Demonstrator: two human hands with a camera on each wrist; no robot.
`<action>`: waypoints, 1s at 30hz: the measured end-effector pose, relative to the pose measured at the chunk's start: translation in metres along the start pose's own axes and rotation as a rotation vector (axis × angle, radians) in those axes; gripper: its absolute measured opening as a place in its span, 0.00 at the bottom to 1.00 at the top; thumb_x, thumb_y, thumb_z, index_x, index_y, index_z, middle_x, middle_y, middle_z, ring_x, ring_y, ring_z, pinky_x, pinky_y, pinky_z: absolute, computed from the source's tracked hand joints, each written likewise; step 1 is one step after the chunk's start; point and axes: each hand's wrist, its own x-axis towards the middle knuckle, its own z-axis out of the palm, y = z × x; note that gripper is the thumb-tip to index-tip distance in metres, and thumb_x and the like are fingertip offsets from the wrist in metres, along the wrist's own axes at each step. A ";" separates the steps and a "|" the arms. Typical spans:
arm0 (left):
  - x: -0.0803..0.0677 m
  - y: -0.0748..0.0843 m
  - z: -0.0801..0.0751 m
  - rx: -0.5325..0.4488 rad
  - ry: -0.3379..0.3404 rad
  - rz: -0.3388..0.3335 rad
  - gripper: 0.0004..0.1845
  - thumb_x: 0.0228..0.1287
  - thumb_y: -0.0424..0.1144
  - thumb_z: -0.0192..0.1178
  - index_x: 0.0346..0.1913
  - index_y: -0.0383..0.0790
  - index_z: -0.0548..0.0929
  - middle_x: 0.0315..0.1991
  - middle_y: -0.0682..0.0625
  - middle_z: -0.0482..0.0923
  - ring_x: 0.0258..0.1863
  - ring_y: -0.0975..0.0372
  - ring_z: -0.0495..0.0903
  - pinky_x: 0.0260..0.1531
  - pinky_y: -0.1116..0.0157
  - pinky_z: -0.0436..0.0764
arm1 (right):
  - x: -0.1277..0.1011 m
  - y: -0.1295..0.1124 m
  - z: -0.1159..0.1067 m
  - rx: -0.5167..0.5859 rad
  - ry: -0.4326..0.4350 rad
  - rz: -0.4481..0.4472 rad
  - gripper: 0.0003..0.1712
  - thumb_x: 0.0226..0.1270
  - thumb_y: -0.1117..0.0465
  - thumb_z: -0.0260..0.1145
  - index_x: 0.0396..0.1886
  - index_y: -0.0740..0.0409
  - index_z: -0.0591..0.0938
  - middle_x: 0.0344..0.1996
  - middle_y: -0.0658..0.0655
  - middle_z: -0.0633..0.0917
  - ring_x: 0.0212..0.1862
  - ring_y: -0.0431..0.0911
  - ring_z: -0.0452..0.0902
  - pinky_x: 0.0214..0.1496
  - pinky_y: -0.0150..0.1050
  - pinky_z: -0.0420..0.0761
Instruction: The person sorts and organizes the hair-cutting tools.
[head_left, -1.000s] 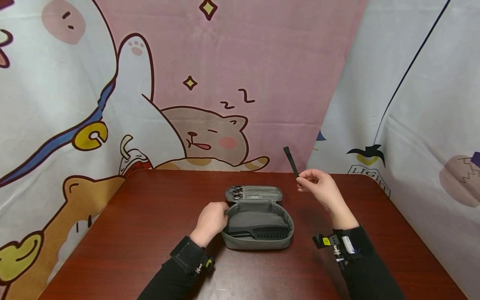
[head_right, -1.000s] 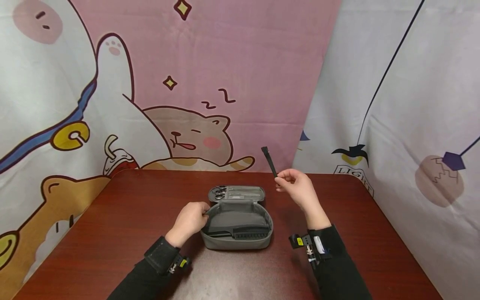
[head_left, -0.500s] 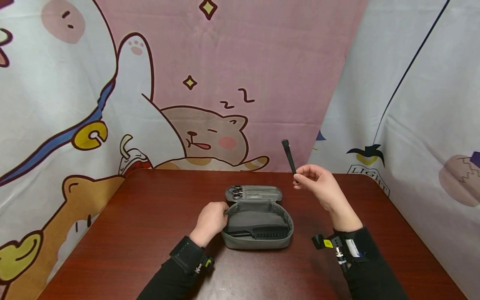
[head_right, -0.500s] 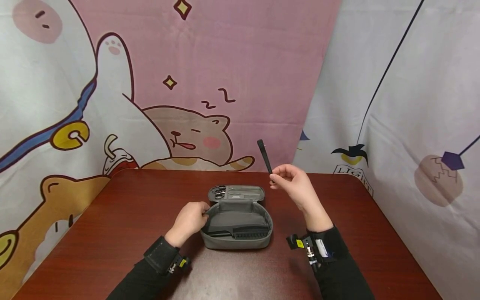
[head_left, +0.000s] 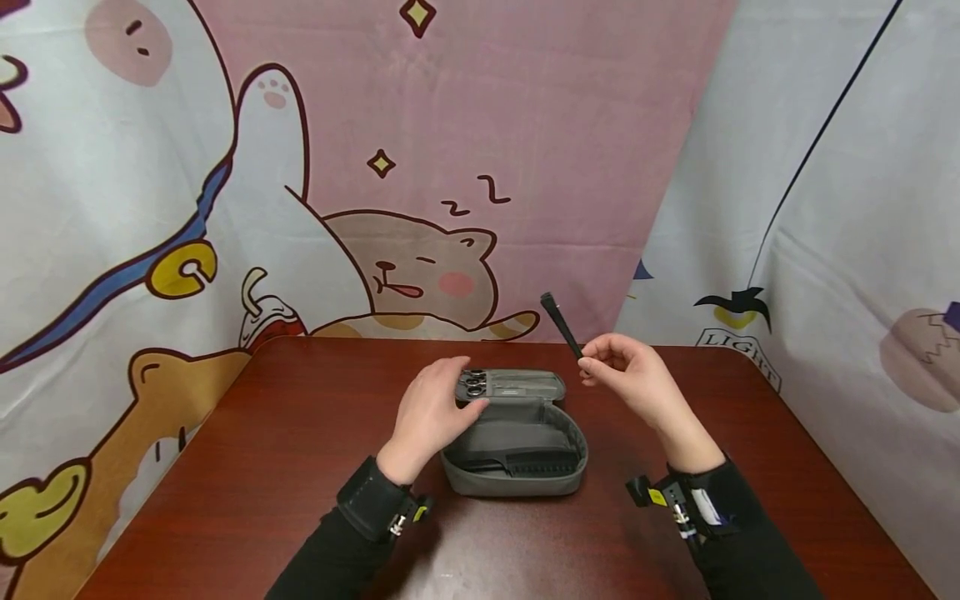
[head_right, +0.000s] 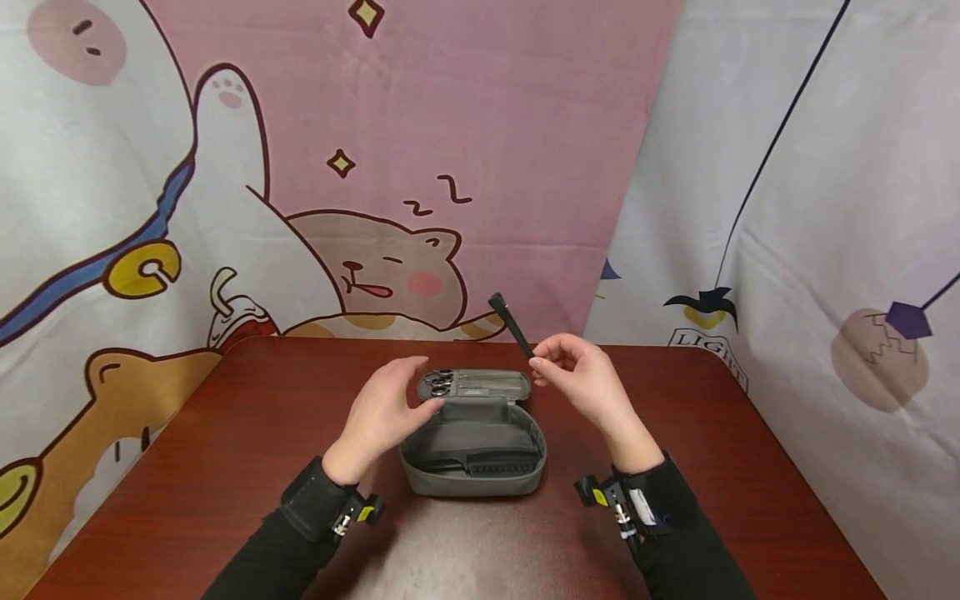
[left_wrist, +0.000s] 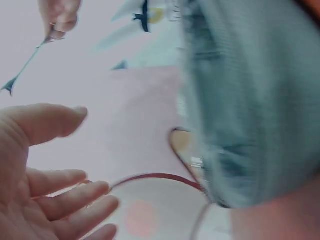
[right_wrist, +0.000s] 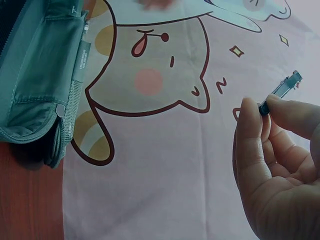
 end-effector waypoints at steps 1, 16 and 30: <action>0.002 0.004 -0.003 -0.006 0.033 0.033 0.34 0.54 0.47 0.75 0.62 0.34 0.77 0.55 0.41 0.79 0.55 0.48 0.77 0.54 0.50 0.76 | -0.001 -0.001 0.001 -0.023 0.002 -0.004 0.10 0.69 0.66 0.66 0.44 0.68 0.79 0.35 0.62 0.83 0.34 0.47 0.84 0.40 0.38 0.84; 0.021 0.046 -0.044 0.031 0.345 0.457 0.43 0.48 0.43 0.78 0.69 0.40 0.71 0.68 0.41 0.67 0.66 0.49 0.66 0.63 0.49 0.66 | -0.005 -0.015 0.013 -0.323 0.040 -0.160 0.04 0.64 0.66 0.71 0.37 0.56 0.84 0.30 0.50 0.83 0.31 0.42 0.82 0.35 0.37 0.82; 0.038 0.063 -0.046 0.223 0.382 0.705 0.13 0.58 0.29 0.67 0.47 0.36 0.86 0.48 0.45 0.83 0.52 0.55 0.79 0.61 0.60 0.72 | -0.006 -0.025 0.028 -0.497 0.109 -0.397 0.09 0.57 0.70 0.75 0.33 0.54 0.84 0.33 0.49 0.82 0.34 0.40 0.77 0.35 0.43 0.82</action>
